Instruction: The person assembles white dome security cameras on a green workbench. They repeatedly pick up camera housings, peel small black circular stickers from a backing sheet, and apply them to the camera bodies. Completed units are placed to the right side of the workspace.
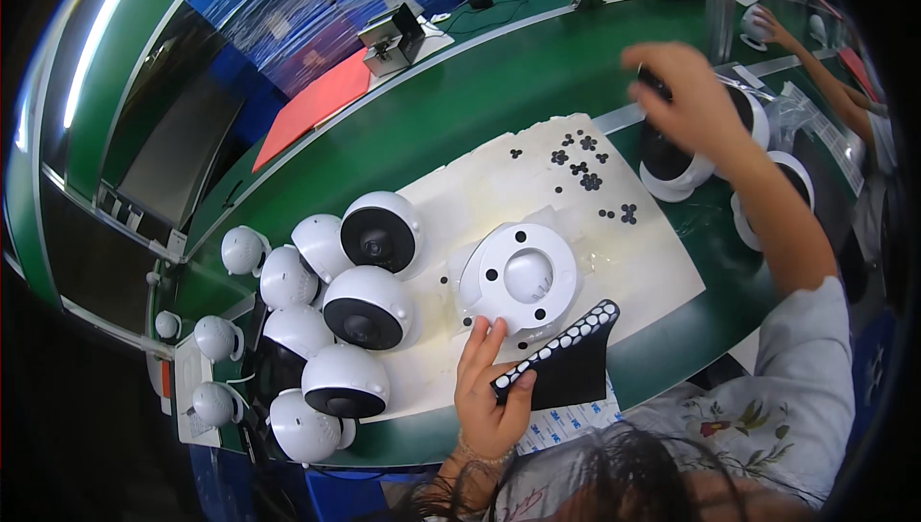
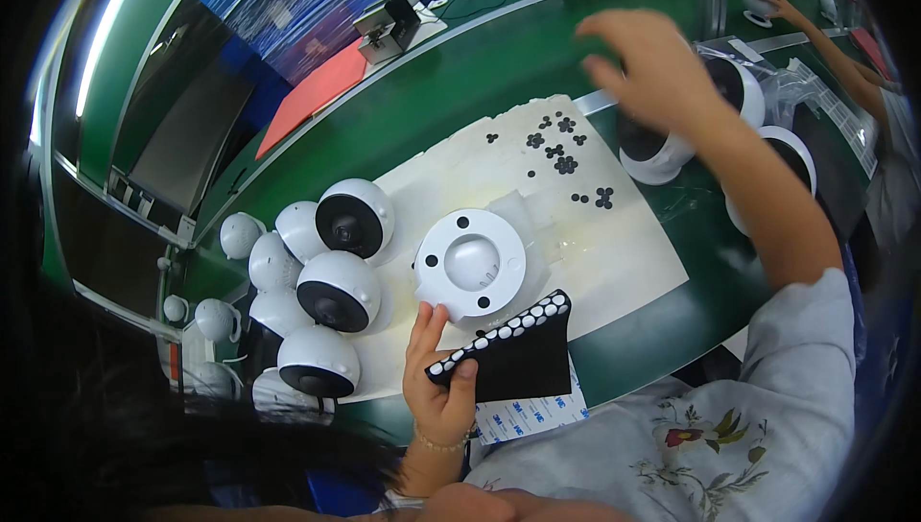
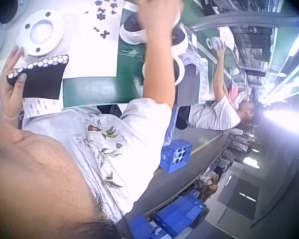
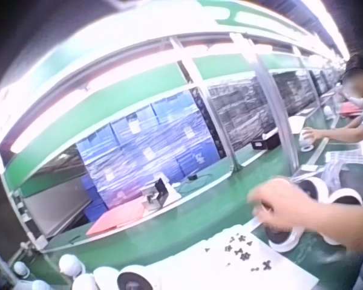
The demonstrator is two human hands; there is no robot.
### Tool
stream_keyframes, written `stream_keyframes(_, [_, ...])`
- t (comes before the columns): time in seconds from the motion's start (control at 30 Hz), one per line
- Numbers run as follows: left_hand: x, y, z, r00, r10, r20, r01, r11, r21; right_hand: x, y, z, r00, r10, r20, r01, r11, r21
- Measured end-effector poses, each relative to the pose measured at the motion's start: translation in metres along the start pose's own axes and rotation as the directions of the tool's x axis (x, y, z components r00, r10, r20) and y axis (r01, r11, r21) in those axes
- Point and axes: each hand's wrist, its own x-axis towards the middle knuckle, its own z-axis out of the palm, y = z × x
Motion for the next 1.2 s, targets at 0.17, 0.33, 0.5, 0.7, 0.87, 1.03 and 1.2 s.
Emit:
stream_keyframes(0.17, [-0.007,-0.005,-0.001,0.993,-0.058,-0.105,0.047,0.993,-0.107,-0.059,-0.123,-0.009,0.881,-0.455,0.133,0.160,0.550,0.820])
stream_keyframes(0.33, [-0.004,-0.002,0.001,0.996,-0.028,-0.084,0.022,0.997,-0.078,-0.077,-0.130,0.010,0.872,-0.485,0.070,0.222,0.519,0.825])
stream_keyframes(0.5, [0.000,-0.001,0.002,0.997,0.010,-0.071,-0.007,0.999,0.051,-0.085,-0.129,0.026,0.877,-0.452,-0.165,0.413,0.530,0.741])
stream_keyframes(0.7, [-0.002,-0.003,0.004,0.995,-0.018,-0.100,0.024,0.998,0.054,-0.086,-0.123,0.022,0.841,-0.506,-0.189,0.479,0.536,0.695])
stream_keyframes(0.87, [-0.003,-0.005,0.003,0.996,-0.029,-0.082,0.035,0.997,0.070,-0.085,-0.120,0.024,0.920,-0.391,-0.039,0.232,0.460,0.857])
stream_keyframes(1.03, [-0.002,-0.005,0.003,0.998,-0.010,-0.065,0.015,0.997,0.079,-0.074,-0.113,0.022,0.929,-0.363,0.066,0.126,0.479,0.869])
stream_keyframes(1.2, [-0.003,-0.008,0.003,0.999,0.045,-0.006,-0.042,0.973,0.226,-0.069,-0.103,0.030,0.931,-0.253,0.263,-0.075,0.573,0.816])
